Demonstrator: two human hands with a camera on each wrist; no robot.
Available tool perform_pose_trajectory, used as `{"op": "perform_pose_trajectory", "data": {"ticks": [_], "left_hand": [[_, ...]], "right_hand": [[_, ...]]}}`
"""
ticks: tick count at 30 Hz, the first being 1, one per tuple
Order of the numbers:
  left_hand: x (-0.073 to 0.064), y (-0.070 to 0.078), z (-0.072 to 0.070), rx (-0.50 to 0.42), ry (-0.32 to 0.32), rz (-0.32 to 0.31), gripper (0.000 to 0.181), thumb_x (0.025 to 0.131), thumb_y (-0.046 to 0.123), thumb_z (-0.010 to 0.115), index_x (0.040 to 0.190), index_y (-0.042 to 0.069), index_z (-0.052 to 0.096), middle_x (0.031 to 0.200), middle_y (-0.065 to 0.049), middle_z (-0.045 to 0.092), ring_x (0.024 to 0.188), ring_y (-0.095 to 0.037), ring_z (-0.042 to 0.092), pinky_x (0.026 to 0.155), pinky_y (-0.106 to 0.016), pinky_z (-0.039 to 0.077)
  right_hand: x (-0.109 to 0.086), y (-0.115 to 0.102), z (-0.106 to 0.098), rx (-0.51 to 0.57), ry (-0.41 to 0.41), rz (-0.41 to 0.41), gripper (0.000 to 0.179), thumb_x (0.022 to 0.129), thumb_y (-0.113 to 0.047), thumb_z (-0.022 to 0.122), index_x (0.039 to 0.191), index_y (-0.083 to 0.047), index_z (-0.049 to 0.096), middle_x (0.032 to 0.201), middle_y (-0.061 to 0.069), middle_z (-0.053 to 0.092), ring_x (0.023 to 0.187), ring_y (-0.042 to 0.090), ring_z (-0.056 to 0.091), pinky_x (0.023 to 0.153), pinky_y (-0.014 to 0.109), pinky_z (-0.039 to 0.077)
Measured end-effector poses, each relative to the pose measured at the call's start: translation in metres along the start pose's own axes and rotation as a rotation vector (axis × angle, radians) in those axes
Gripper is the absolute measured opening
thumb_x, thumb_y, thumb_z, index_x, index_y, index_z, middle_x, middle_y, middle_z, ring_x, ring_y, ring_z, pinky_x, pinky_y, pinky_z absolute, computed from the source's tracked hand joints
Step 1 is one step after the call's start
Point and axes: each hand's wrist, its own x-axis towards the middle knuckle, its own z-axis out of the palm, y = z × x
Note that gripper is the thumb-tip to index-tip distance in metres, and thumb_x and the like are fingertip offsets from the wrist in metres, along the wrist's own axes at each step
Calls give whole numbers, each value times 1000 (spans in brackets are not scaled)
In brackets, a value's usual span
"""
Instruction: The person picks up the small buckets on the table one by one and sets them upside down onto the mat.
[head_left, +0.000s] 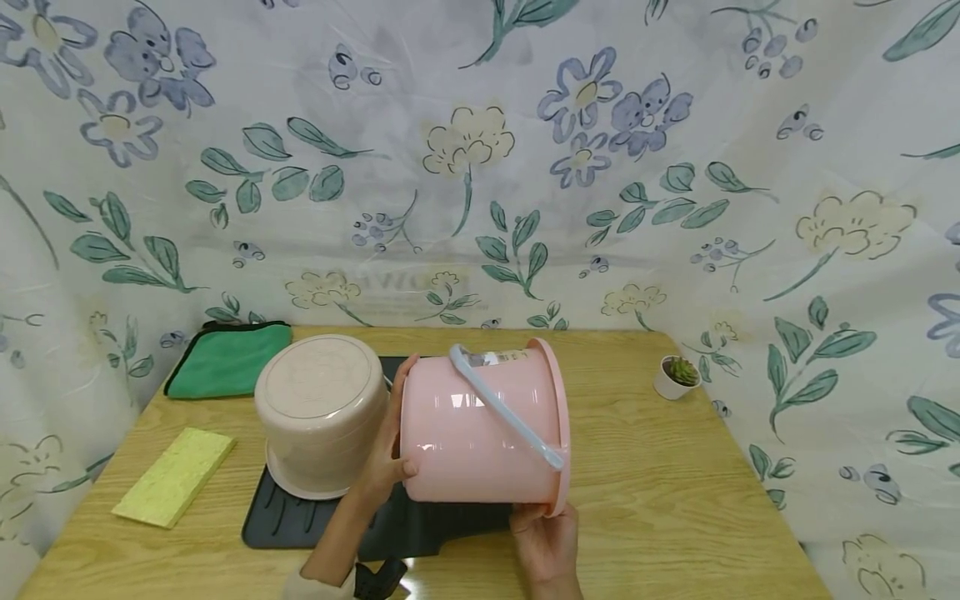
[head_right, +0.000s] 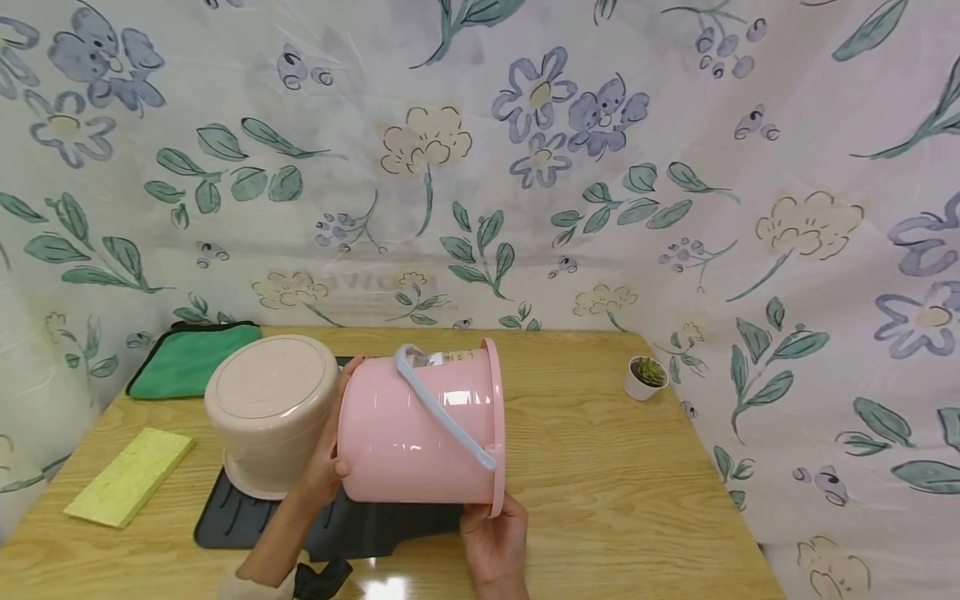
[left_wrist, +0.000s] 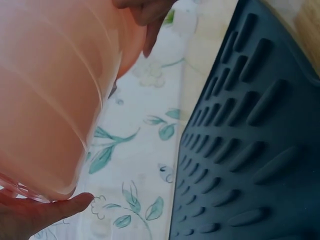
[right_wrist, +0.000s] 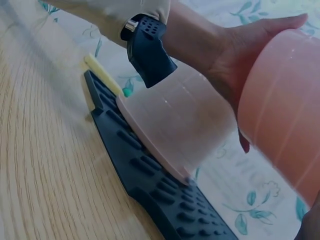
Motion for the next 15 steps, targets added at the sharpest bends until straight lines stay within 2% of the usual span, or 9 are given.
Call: {"op": "perform_pose_trajectory", "data": {"ticks": [5, 10, 13, 15], "left_hand": [[1, 0, -3, 11, -25, -8, 106, 82, 70, 59, 161, 24, 4, 161, -7, 15, 136, -32, 29, 98, -62, 39], [2, -2, -6, 45, -43, -19, 110, 79, 72, 60, 161, 24, 4, 163, -7, 12, 139, -43, 20, 98, -75, 28], [2, -3, -8, 72, -37, -28, 112, 77, 71, 63, 161, 24, 6, 164, -8, 9, 138, -45, 20, 96, -76, 30], [3, -2, -8, 102, -29, -32, 113, 75, 68, 66, 161, 23, 8, 163, -9, 10, 138, -44, 22, 92, -71, 36]], "right_hand": [[0, 2, -2, -3, -17, 7, 28, 92, 8, 43, 108, 5, 65, 107, 17, 66, 101, 23, 64, 84, 18, 53], [0, 1, -3, 1, -30, 11, 26, 95, 5, 43, 109, 5, 65, 109, 17, 66, 103, 24, 65, 86, 18, 52], [-1, 0, -4, 5, -33, 17, 25, 97, 3, 43, 109, 6, 65, 109, 18, 67, 103, 26, 65, 87, 18, 52], [-1, -1, -5, 8, -34, 21, 25, 98, 0, 43, 108, 5, 65, 109, 18, 67, 103, 26, 66, 87, 18, 52]]}}
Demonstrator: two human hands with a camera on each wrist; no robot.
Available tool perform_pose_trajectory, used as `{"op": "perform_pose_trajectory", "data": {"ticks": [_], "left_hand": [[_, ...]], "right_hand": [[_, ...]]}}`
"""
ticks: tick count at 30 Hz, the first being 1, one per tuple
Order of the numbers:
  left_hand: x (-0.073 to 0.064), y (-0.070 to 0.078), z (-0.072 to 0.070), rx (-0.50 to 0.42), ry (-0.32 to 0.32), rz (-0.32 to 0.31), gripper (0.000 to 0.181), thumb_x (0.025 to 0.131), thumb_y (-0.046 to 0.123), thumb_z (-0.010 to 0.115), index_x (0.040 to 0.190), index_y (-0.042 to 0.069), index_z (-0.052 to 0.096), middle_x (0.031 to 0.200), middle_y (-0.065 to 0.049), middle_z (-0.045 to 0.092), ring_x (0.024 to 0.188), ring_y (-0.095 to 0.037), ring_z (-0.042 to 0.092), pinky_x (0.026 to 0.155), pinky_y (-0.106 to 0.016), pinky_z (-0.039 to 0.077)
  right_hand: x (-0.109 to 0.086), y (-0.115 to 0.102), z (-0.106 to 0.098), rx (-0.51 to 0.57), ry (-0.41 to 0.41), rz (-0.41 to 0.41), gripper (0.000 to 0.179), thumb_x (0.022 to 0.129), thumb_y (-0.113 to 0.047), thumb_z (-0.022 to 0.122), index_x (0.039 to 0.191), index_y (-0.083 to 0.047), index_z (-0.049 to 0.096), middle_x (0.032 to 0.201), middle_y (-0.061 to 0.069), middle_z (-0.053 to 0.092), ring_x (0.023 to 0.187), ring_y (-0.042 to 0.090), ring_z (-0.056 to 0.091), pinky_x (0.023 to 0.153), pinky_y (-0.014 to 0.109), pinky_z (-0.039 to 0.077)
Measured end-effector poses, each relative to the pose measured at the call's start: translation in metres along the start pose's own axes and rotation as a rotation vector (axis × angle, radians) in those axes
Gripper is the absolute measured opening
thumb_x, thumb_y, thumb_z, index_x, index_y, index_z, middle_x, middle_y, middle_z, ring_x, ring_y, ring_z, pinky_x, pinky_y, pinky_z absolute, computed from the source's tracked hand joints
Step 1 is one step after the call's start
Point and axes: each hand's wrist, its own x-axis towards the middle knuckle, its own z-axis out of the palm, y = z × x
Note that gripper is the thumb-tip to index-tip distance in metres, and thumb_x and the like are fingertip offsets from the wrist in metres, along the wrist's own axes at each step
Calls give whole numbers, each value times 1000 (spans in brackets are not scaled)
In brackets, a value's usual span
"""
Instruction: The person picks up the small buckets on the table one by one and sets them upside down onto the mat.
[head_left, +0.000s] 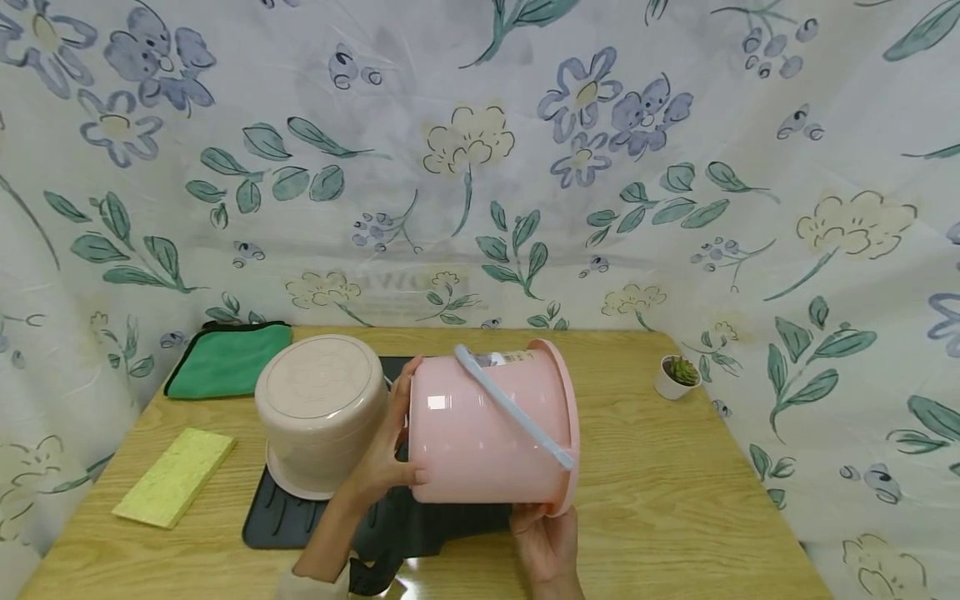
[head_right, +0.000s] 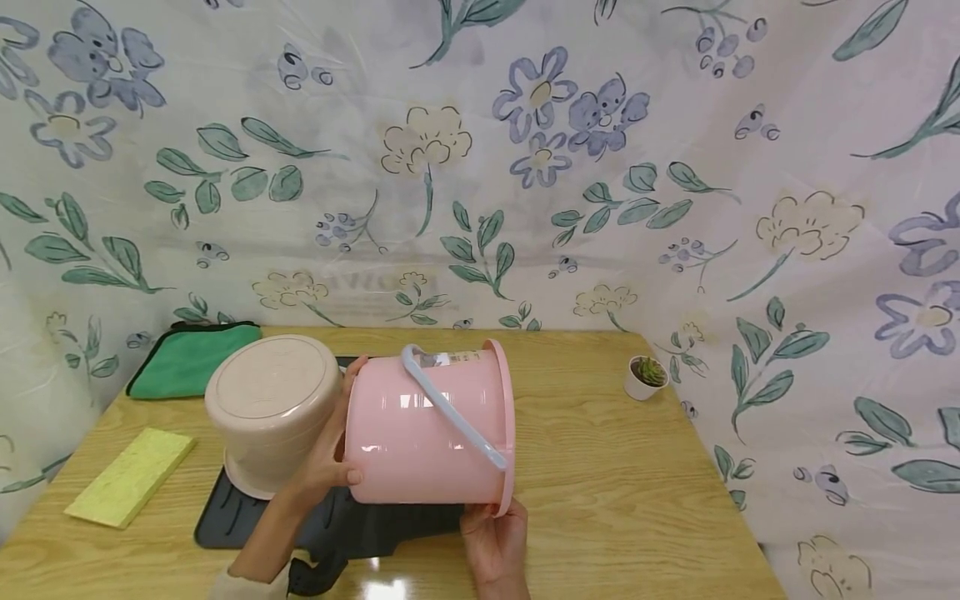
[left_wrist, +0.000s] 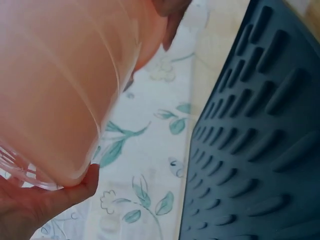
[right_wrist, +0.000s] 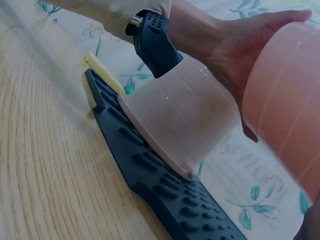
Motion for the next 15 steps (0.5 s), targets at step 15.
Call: {"op": "perform_pose_trajectory", "data": {"ticks": [15], "left_hand": [[0, 10, 9, -15, 134, 30, 105, 71, 30, 74, 159, 19, 19, 158, -6, 26, 120, -17, 48, 81, -40, 52]], "right_hand": [[3, -20, 4, -201, 53, 83, 29, 94, -1, 42, 108, 0, 67, 109, 14, 67, 102, 22, 65, 89, 21, 52]]}}
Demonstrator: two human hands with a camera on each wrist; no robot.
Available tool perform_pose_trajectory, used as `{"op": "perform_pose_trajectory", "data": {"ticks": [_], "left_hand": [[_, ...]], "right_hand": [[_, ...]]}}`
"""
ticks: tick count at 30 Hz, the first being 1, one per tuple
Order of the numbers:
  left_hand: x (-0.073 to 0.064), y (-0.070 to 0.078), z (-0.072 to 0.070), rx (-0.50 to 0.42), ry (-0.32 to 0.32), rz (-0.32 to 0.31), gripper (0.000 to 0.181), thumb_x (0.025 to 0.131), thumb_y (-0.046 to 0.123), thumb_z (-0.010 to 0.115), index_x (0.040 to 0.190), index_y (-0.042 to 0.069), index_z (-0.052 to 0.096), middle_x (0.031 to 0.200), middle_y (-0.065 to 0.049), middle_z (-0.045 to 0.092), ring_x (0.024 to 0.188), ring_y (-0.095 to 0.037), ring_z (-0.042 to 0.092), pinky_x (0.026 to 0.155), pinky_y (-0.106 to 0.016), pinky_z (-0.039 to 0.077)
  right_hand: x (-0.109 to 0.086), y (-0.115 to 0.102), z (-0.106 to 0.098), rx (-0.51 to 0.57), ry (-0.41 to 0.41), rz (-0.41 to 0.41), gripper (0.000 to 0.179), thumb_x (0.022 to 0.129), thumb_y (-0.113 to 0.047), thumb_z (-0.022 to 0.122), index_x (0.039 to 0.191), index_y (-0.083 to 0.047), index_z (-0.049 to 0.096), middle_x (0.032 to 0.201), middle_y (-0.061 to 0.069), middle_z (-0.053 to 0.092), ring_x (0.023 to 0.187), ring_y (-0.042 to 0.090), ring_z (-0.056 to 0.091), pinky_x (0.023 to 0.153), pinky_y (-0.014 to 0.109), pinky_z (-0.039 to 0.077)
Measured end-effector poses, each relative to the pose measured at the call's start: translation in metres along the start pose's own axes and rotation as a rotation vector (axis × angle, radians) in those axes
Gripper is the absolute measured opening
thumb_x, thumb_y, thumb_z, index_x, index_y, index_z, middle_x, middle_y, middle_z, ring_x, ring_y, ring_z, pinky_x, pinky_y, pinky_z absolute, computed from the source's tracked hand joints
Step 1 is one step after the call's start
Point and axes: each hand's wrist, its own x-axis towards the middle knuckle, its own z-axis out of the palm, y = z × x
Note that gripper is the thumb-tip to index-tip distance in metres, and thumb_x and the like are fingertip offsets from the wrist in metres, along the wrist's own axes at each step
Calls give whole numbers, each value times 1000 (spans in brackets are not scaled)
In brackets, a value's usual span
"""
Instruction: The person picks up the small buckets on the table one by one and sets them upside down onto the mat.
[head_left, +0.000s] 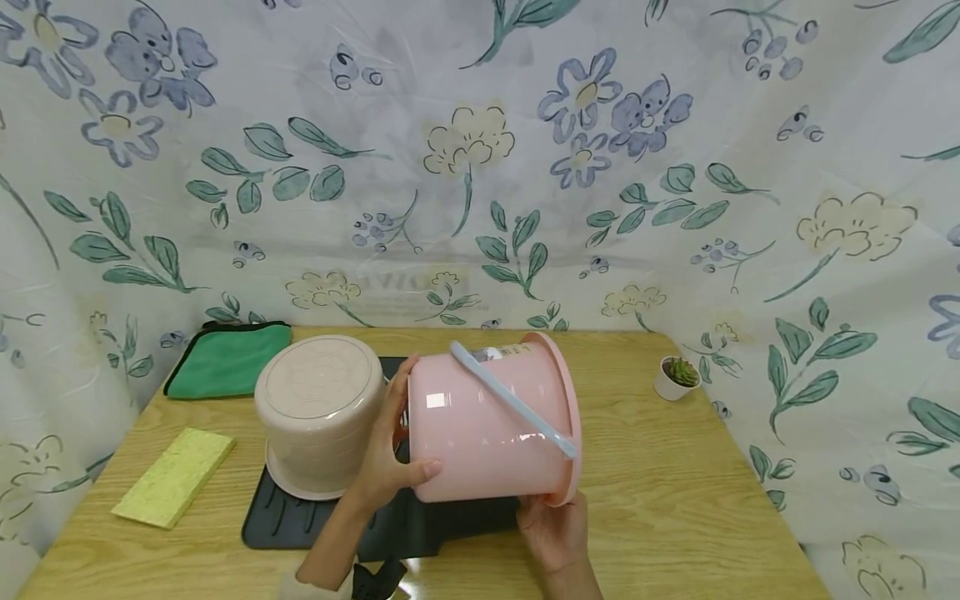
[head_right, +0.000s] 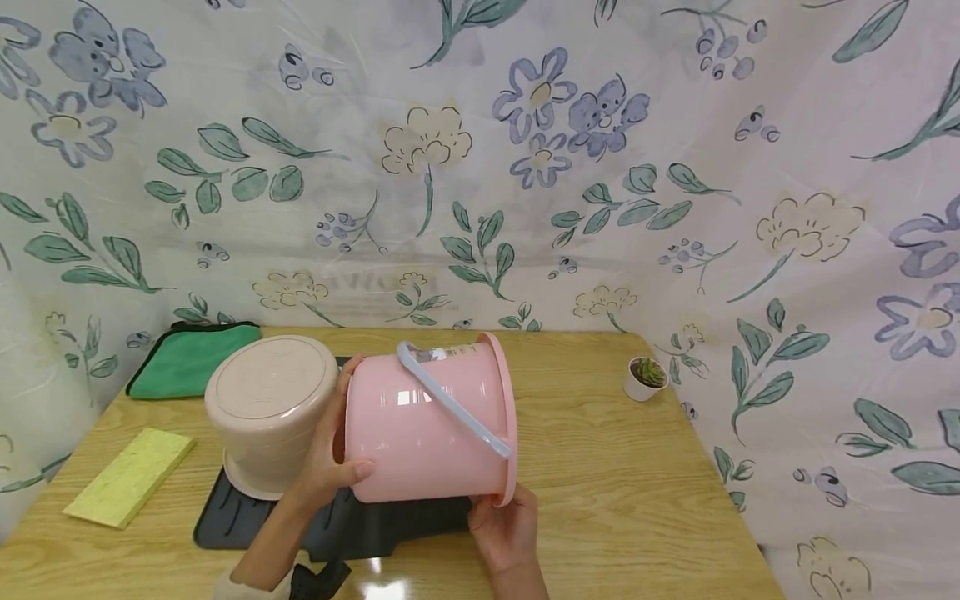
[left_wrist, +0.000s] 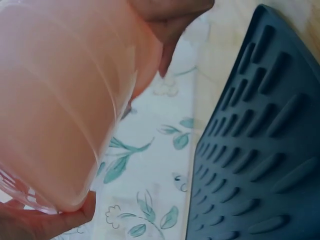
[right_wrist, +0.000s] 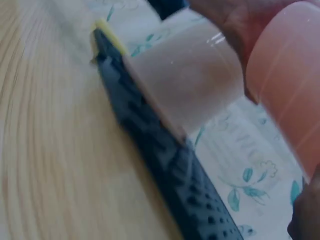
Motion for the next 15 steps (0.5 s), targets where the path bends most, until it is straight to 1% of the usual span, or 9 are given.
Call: {"op": "perform_pose_trajectory", "data": {"ticks": [2, 4, 6, 8, 10, 12, 15], "left_hand": [[0, 0, 0, 6, 21, 15, 103, 71, 28, 73, 159, 18, 20, 159, -7, 26, 120, -17, 49, 79, -37, 53], [0, 1, 0, 26, 38, 17, 102, 71, 28, 73, 159, 19, 22, 158, -6, 28, 119, -18, 49, 76, -37, 52], [0, 2, -1, 54, 51, 27, 103, 69, 27, 74, 158, 19, 24, 158, -6, 27, 120, -24, 47, 76, -39, 53], [1, 5, 0, 94, 73, 32, 105, 66, 26, 77, 158, 19, 26, 158, -6, 27, 122, -30, 44, 76, -44, 52], [1, 8, 1, 134, 94, 41, 108, 62, 25, 80, 157, 18, 28, 159, -6, 26, 125, -34, 40, 81, -54, 51], [2, 13, 2, 178, 110, 43, 111, 59, 23, 83, 156, 19, 31, 160, -6, 24, 131, -36, 37, 87, -63, 46], [3, 19, 4, 270, 119, 43, 115, 55, 25, 88, 155, 21, 33, 160, -6, 22, 138, -36, 32, 96, -69, 38]], "right_hand": [[-1, -6, 1, -133, 46, 34, 33, 95, -2, 37, 108, -3, 68, 107, 11, 67, 99, 20, 65, 87, 23, 54], [-3, -13, 2, -258, 69, 83, 42, 98, -4, 29, 111, -6, 68, 108, 10, 68, 98, 19, 67, 86, 27, 56], [-4, -20, 2, -391, 77, 130, 50, 101, -6, 21, 111, -7, 70, 107, 10, 71, 98, 20, 69, 85, 31, 57], [-5, -27, 2, -505, 83, 166, 55, 102, -7, 17, 113, -9, 70, 109, 9, 72, 100, 21, 70, 86, 35, 57], [-6, -33, 4, -616, 115, 192, 53, 104, -8, 18, 116, -11, 70, 112, 6, 72, 103, 22, 71, 87, 39, 57], [-6, -39, 7, -745, 178, 215, 47, 105, -9, 24, 120, -15, 68, 114, 2, 71, 104, 21, 70, 88, 41, 57], [-6, -46, 12, -952, 295, 248, 38, 105, -9, 35, 126, -21, 64, 116, -3, 68, 105, 17, 68, 90, 42, 56]]}}
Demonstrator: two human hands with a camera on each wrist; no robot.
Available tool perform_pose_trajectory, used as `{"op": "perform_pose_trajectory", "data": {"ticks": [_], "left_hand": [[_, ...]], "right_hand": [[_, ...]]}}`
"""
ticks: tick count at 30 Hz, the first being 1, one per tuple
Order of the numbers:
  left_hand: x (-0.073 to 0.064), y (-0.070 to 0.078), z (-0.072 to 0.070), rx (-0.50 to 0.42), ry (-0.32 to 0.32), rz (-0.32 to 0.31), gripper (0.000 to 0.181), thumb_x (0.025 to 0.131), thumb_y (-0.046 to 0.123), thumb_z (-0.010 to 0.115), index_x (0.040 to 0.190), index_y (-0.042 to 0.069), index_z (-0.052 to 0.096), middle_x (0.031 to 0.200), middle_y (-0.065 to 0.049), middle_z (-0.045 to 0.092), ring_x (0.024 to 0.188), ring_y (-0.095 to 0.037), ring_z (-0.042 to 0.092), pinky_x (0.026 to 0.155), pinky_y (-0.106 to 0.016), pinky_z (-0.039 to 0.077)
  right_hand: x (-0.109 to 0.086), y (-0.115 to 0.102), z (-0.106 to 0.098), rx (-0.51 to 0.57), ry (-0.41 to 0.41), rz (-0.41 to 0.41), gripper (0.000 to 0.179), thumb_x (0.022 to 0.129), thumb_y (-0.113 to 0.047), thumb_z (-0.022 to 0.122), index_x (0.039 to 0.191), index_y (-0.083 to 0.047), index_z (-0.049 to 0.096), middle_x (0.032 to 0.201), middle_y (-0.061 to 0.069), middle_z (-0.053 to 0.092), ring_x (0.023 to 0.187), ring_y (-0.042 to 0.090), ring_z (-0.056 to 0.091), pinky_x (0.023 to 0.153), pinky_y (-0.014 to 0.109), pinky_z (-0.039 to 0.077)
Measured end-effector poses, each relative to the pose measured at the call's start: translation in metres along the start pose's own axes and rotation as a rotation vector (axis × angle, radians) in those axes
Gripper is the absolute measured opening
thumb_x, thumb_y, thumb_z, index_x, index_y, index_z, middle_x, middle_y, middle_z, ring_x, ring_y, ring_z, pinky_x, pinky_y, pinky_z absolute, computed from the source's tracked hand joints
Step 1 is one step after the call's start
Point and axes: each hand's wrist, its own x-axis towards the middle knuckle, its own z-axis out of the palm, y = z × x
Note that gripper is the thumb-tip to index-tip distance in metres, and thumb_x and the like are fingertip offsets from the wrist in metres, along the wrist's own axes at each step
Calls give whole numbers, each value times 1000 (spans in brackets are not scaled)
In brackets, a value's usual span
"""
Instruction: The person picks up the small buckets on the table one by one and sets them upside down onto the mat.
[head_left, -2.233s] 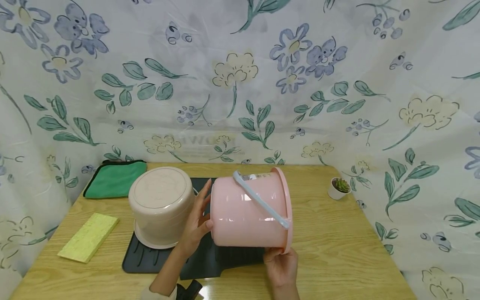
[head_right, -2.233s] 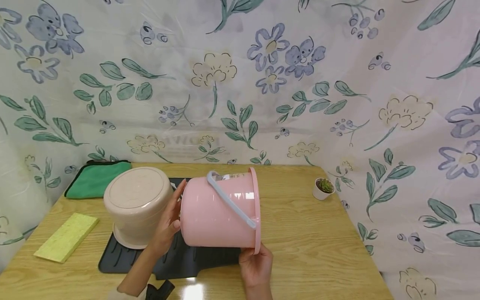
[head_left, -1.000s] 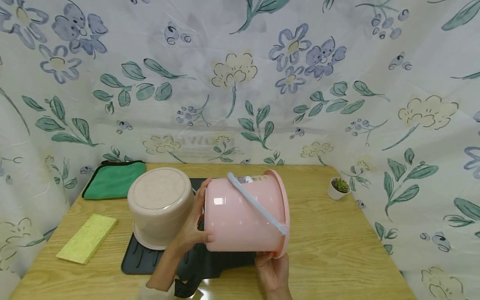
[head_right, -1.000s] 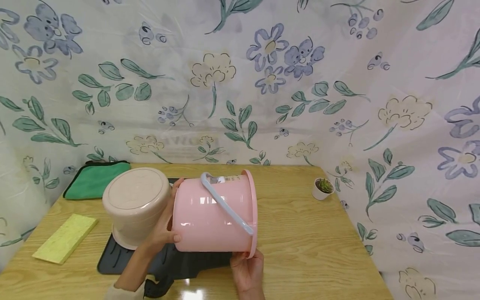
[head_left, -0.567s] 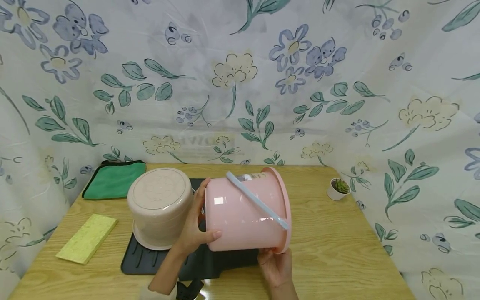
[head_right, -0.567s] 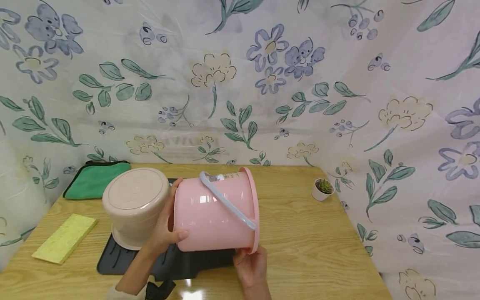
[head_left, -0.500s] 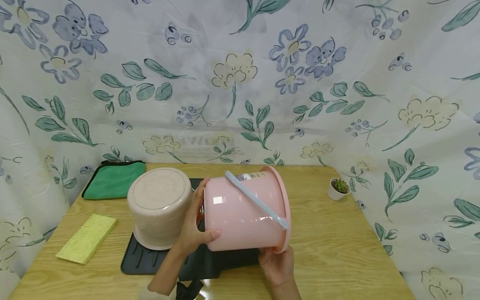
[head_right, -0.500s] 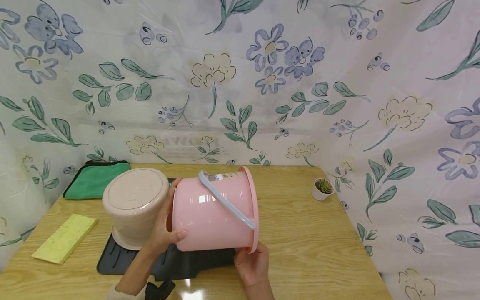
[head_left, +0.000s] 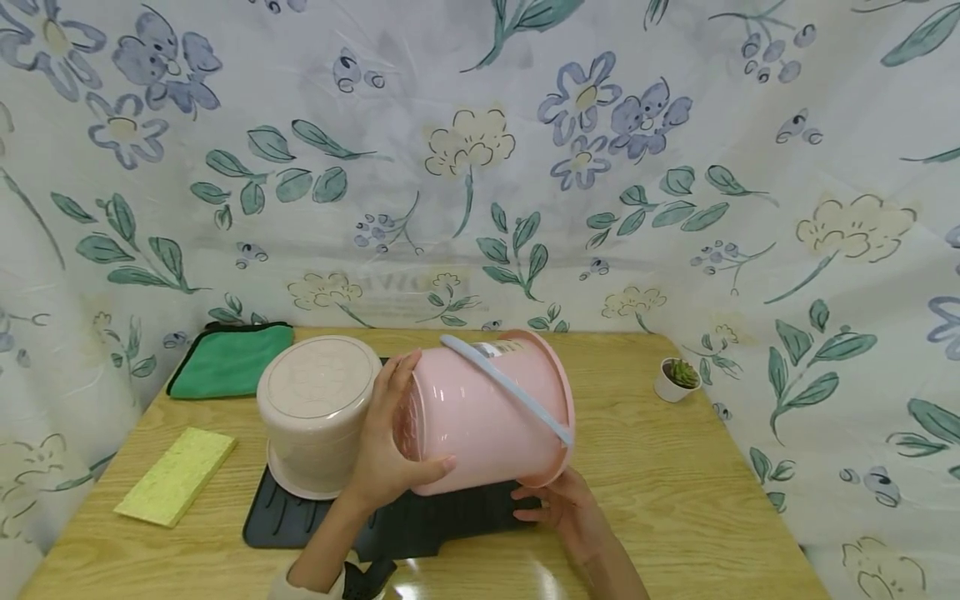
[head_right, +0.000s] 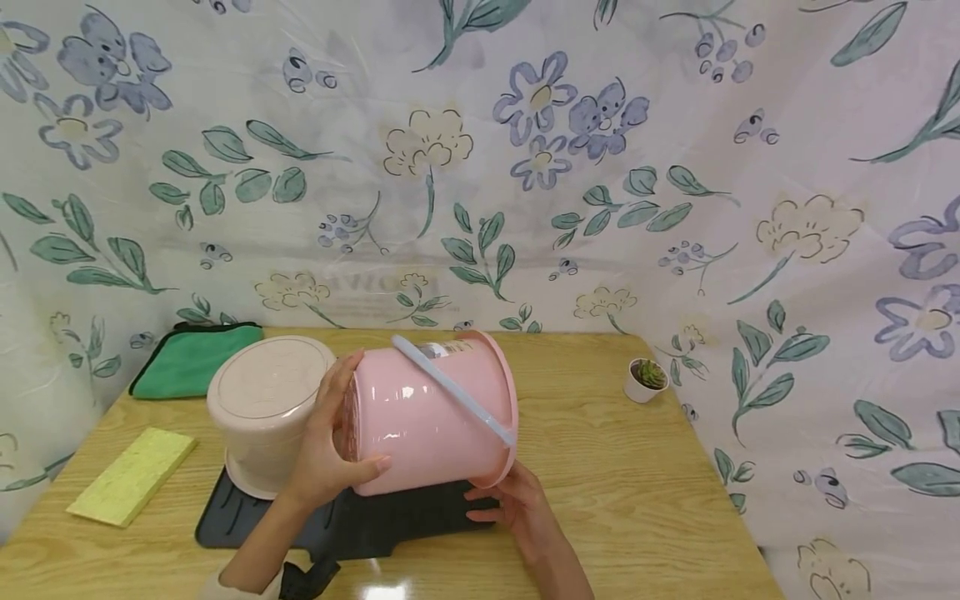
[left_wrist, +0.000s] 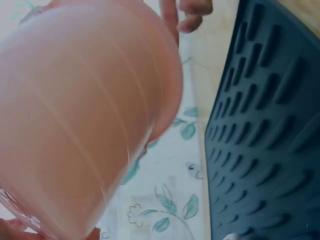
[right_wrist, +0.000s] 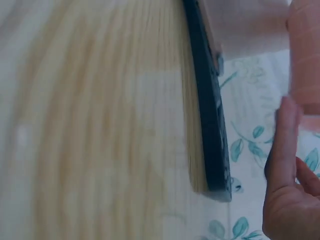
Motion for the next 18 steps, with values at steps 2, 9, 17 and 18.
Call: {"op": "perform_pose_trajectory", "data": {"ticks": [2, 9, 17, 18], "left_hand": [[-1, 3, 0, 73, 4, -2, 116, 53, 27, 90, 155, 24, 34, 160, -6, 21, 140, -37, 30, 97, -70, 38], [-4, 11, 1, 311, 17, -17, 118, 50, 40, 93, 153, 34, 36, 162, -9, 21, 135, -45, 38, 85, -68, 48], [-1, 17, 0, 516, -31, 40, 117, 50, 56, 90, 152, 40, 36, 159, -11, 24, 133, -41, 40, 85, -67, 49], [0, 17, 0, 536, -35, 50, 117, 51, 58, 90, 152, 40, 35, 159, -11, 25, 133, -41, 40, 86, -67, 49]], "right_hand": [[-1, -4, -2, -147, 71, 40, 37, 104, -10, 41, 131, -26, 60, 119, -5, 66, 107, 15, 66, 91, 42, 56], [-1, -9, -9, -553, 195, 56, 50, 97, -10, 60, 145, -16, 48, 123, -2, 62, 109, 19, 61, 92, 36, 53], [-2, -8, -13, -797, 179, -29, 61, 87, -8, 75, 142, -10, 49, 114, 16, 59, 105, 41, 56, 90, 36, 53], [-2, -8, -14, -838, 180, -37, 59, 86, -10, 77, 139, -11, 52, 113, 18, 58, 104, 40, 56, 90, 37, 52]]}}
